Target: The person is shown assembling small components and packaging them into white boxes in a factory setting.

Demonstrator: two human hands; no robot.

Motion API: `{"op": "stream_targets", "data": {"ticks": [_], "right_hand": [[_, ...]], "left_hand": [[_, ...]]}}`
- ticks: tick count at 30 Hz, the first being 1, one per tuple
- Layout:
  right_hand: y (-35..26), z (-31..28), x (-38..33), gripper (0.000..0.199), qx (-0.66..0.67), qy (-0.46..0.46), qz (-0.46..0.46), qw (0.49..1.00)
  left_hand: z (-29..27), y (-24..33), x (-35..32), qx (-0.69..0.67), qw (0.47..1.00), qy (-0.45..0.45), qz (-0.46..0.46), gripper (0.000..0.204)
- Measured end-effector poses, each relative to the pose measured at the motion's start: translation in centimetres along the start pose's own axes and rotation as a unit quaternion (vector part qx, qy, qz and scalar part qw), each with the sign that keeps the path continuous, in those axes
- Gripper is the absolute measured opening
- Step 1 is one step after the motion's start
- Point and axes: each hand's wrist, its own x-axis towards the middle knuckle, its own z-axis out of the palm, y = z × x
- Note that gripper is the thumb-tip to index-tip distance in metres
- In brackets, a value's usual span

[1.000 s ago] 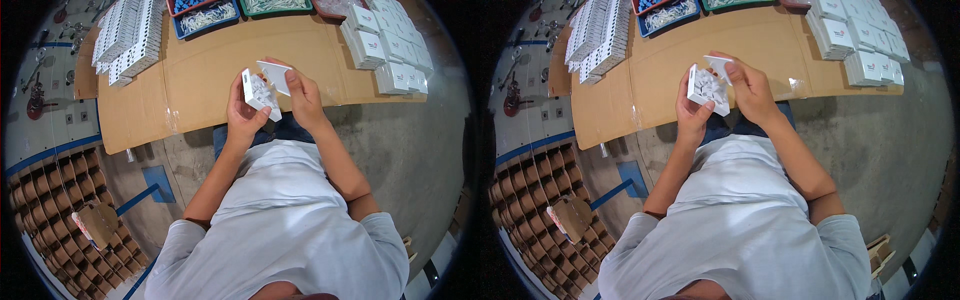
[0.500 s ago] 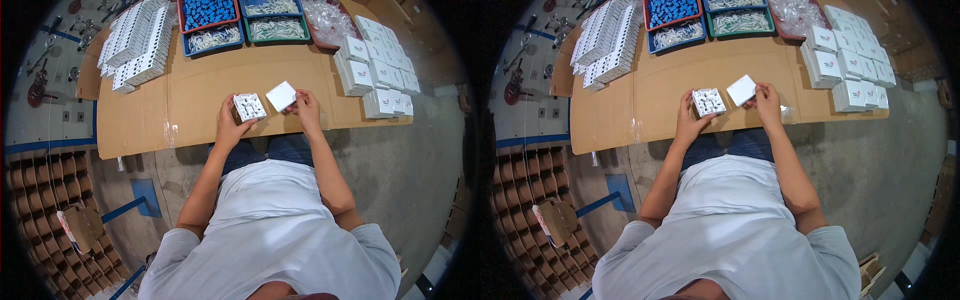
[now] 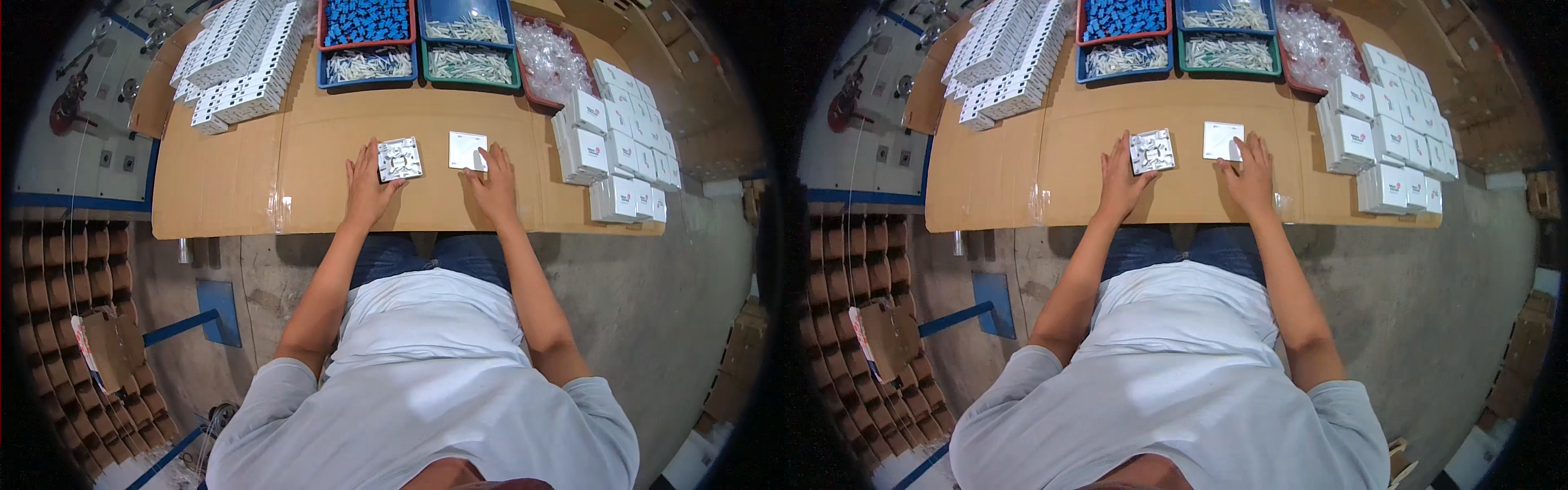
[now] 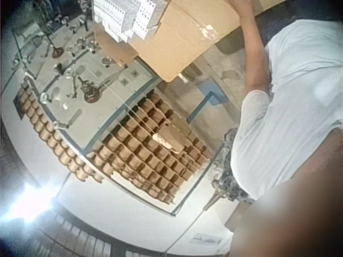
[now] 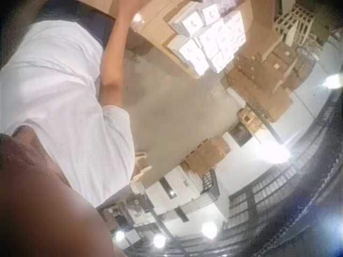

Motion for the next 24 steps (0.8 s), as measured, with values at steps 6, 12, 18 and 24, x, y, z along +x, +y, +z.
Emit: {"op": "stream_targets", "data": {"ticks": [6, 12, 18, 24], "right_hand": [[0.6, 0.4, 0.0, 0.055, -0.039, -0.019, -0.029, 0.999], [0.4, 0.2, 0.0, 0.051, -0.039, -0.023, -0.031, 0.998], [-0.1, 0.1, 0.1, 0.050, -0.046, -0.017, -0.024, 0.999], [-0.3, 0.1, 0.1, 0.051, -0.051, -0.015, -0.018, 0.998]], "left_hand": [[0.0, -0.5, 2.7, -0.011, 0.998, -0.059, 0.032, 0.096], [0.6, -0.3, 2.1, 0.029, 0.998, -0.019, 0.047, 0.094], [0.4, -0.7, 2.3, -0.002, 0.998, -0.010, 0.054, 0.091], [0.4, -0.9, 2.3, 0.001, 0.999, -0.014, 0.049, 0.090]]}}
